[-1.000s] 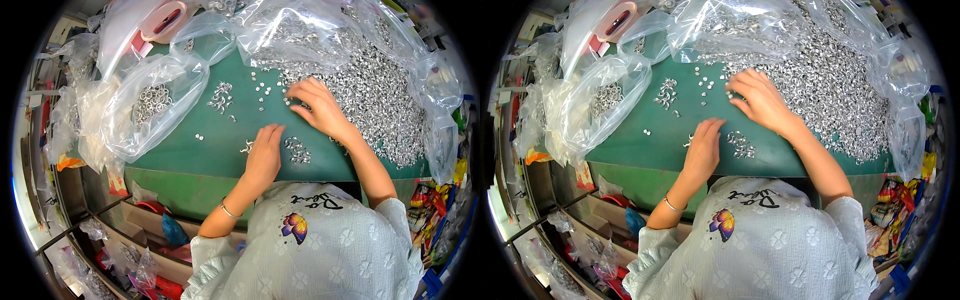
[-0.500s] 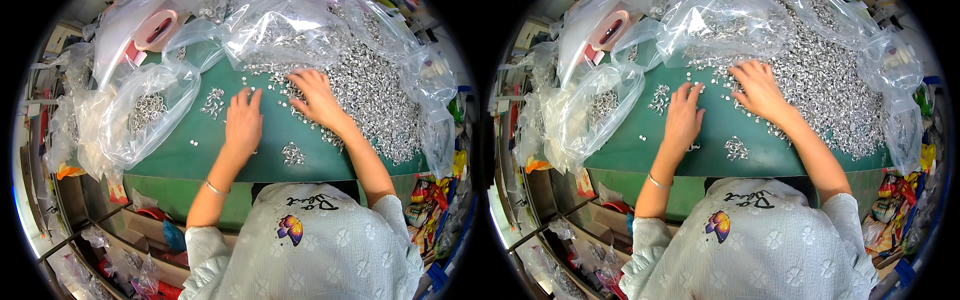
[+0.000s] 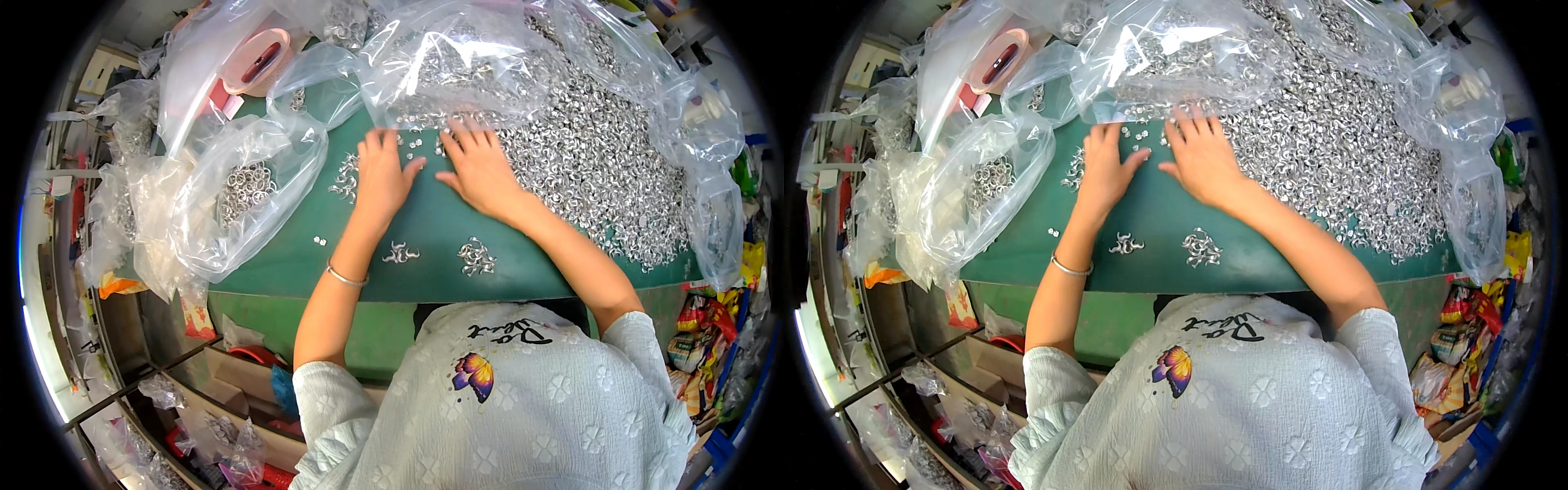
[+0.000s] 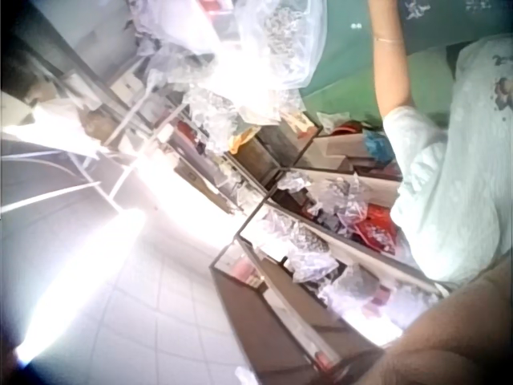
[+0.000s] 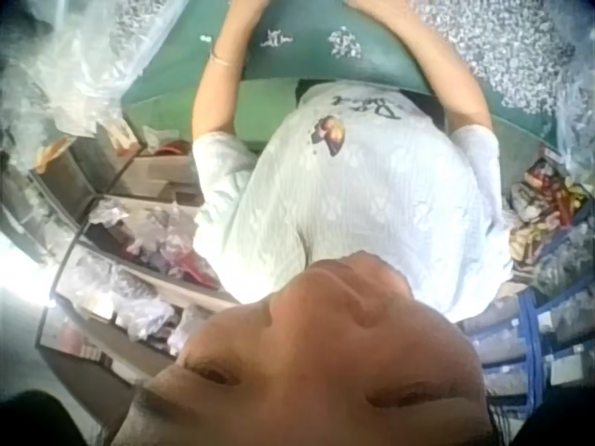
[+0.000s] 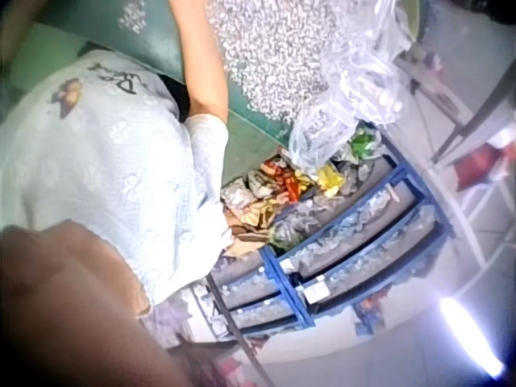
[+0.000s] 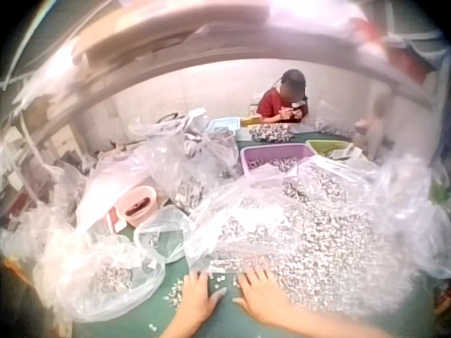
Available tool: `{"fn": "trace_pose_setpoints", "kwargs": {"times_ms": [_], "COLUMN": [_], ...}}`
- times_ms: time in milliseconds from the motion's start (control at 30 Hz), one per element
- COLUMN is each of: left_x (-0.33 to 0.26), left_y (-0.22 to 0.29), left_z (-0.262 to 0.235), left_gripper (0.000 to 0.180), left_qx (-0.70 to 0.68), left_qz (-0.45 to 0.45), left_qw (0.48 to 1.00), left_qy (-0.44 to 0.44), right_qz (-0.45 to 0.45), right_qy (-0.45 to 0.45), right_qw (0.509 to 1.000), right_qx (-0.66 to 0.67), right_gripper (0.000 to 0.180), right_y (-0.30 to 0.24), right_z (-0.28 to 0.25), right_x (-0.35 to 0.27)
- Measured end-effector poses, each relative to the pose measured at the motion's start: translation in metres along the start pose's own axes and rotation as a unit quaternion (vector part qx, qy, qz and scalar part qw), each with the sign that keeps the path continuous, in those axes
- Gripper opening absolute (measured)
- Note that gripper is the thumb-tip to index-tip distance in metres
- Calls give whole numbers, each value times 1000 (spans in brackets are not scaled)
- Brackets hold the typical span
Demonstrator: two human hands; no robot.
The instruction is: The person sorts small curved metal parts by hand on a green workbench, moving items between piles and plastic bags.
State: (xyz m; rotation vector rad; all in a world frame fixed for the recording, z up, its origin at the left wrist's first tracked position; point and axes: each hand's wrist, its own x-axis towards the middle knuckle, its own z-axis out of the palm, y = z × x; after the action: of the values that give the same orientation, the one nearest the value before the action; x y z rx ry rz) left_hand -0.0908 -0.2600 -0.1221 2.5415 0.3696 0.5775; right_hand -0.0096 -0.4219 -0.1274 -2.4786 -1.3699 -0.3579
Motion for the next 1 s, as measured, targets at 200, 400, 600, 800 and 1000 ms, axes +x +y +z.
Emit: {"fn": "trace_pose_setpoints", "kwargs": {"times_ms": [200,400,600,800,1000], "left_x": [-4,15,-4,-11,-18], "left_y": [-10,-5,10,0,11], "left_z": [5,1,-5,-9,-9], "left_gripper": [36,33,32,22,16], "left_qx": [-103,-184,-79,-111,-46], "left_qz": [24,-15,74,74,89], "left_qw": [993,983,987,991,993], "left_qy": [-47,11,-117,-19,-69], "right_qz": [-168,-85,-64,12,24], "right_qy": [-146,-81,60,8,-92], "right_qw": [964,971,989,988,994], "right_qx": [146,206,121,153,52], "right_gripper": [43,25,25,21,15], "right_y": [11,39,19,22,12], "right_z": [-34,-42,-6,-14,-10], "right_x": [-24,-19,7,7,26]}}
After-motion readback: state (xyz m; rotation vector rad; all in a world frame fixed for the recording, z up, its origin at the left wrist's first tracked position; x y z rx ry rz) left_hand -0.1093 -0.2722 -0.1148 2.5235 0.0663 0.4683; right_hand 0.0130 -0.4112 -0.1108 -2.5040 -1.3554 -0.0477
